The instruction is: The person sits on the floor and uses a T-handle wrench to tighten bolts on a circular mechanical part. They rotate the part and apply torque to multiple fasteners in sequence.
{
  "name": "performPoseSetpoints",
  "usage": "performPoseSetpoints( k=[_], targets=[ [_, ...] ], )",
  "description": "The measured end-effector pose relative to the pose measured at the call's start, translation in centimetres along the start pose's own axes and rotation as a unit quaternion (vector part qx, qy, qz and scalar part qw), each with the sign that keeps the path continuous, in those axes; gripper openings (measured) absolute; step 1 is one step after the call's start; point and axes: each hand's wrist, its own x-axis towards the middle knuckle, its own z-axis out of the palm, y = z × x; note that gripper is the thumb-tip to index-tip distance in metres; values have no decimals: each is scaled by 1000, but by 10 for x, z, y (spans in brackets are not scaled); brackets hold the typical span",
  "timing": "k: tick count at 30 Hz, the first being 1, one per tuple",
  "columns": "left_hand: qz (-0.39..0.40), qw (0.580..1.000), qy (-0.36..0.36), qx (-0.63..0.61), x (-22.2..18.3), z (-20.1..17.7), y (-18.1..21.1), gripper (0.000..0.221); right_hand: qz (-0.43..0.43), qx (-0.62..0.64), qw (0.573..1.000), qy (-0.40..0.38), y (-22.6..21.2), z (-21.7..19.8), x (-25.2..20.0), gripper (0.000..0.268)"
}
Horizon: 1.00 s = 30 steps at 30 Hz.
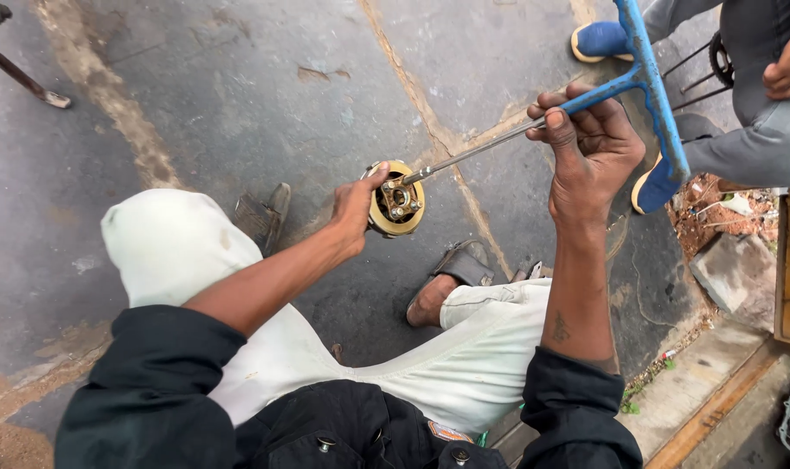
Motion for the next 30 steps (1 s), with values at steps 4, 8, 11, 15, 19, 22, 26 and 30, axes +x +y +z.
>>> performPoseSetpoints(
  k=[4,8,11,15,19,22,26,30],
  targets=[
    [24,1000,0,-1,15,15,1,71,-2,45,999,-19,-8,-4,14,32],
    [40,999,-9,-16,16,26,5,68,-6,92,995,-43,-9,-11,24,33],
    [41,997,-16,-57,6,31,12,62,-21,102,994,-37,-8,-12,28,31],
    [83,991,-16,-100,5,35,15,54,-43,124,991,-31,-3,-18,30,29],
    [73,989,-36,-127,-20,36,27,52,-50,146,987,-46,-19,-13,27,30],
    [68,989,-60,-114,-18,29,29,51,-56,133,988,-59,-21,-10,26,29],
    [84,982,-76,-152,13,25,20,48,-48,77,994,-64,-19,-11,23,25],
    [72,982,-72,-158,35,25,13,50,-38,40,997,-49,-13,-7,23,24]
  ],
)
